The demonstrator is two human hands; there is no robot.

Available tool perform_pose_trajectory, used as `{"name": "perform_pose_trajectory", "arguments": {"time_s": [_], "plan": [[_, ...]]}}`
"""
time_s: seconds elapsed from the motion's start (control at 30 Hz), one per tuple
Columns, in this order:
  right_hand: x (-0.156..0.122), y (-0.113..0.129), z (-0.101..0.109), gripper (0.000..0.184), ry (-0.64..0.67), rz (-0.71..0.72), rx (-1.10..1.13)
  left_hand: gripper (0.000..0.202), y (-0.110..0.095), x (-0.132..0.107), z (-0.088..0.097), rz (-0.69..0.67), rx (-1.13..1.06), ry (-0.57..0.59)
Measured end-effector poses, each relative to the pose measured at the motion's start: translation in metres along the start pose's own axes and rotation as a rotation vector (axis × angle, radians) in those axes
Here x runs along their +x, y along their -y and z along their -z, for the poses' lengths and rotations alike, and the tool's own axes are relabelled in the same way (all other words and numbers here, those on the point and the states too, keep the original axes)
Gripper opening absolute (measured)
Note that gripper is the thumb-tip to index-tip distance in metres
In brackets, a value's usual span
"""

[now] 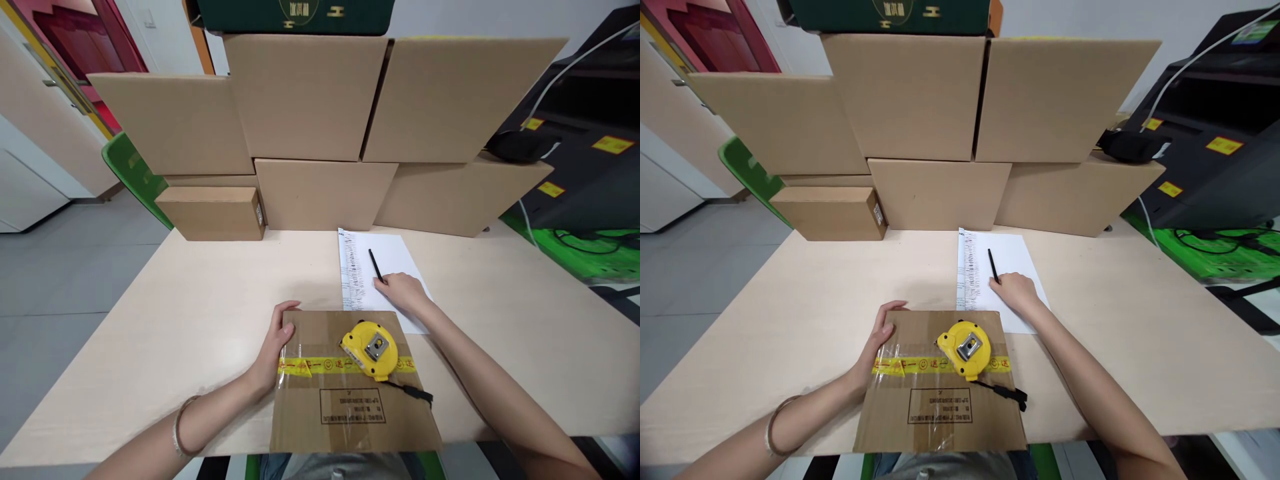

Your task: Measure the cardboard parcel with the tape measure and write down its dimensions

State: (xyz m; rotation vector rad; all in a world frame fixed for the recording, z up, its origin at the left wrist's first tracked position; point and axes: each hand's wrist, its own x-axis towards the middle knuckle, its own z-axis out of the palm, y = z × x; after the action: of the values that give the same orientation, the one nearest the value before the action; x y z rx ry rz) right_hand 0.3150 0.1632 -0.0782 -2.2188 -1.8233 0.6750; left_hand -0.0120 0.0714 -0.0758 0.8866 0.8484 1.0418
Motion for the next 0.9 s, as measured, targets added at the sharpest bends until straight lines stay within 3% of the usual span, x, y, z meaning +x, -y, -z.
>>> {"name": "perform_pose_trajectory", "arguments": {"time_s": [0.07, 0.17, 0.3, 0.43, 0.6, 0.73, 0.9], "plan": [[-0.010, 0.007, 0.008, 0.029, -0.065, 0.003, -0.032, 0.043, -0.001, 0.001, 0.004, -0.116, 0.094, -0.029], [-0.045, 0.023, 0.026, 0.046, -0.164, 0.065, -0.014, 0.024, -0.005, 0.003, 0.011, -0.248, 0.272, 0.032], [-0.115, 0.049, 0.042, 0.051, -0.147, 0.372, 0.088, 0.034, -0.005, 0.002, 0.014, -0.193, 0.259, 0.103], [-0.160, 0.064, 0.027, 0.045, -0.222, 0.559, 0.013, 0.054, 0.000, -0.003, 0.010, -0.154, 0.093, 0.107], [-0.167, 0.068, 0.006, 0.050, -0.190, 0.617, 0.215, 0.054, 0.004, -0.005, 0.007, -0.185, 0.035, 0.078], [-0.158, 0.094, 0.015, 0.042, -0.141, 0.729, 0.336, 0.051, 0.005, -0.004, 0.006, -0.182, 0.003, 0.063], [-0.141, 0.147, 0.022, 0.052, 0.220, 0.739, 0.228, 0.051, 0.006, 0.000, 0.004, -0.039, -0.125, -0.002]]}}
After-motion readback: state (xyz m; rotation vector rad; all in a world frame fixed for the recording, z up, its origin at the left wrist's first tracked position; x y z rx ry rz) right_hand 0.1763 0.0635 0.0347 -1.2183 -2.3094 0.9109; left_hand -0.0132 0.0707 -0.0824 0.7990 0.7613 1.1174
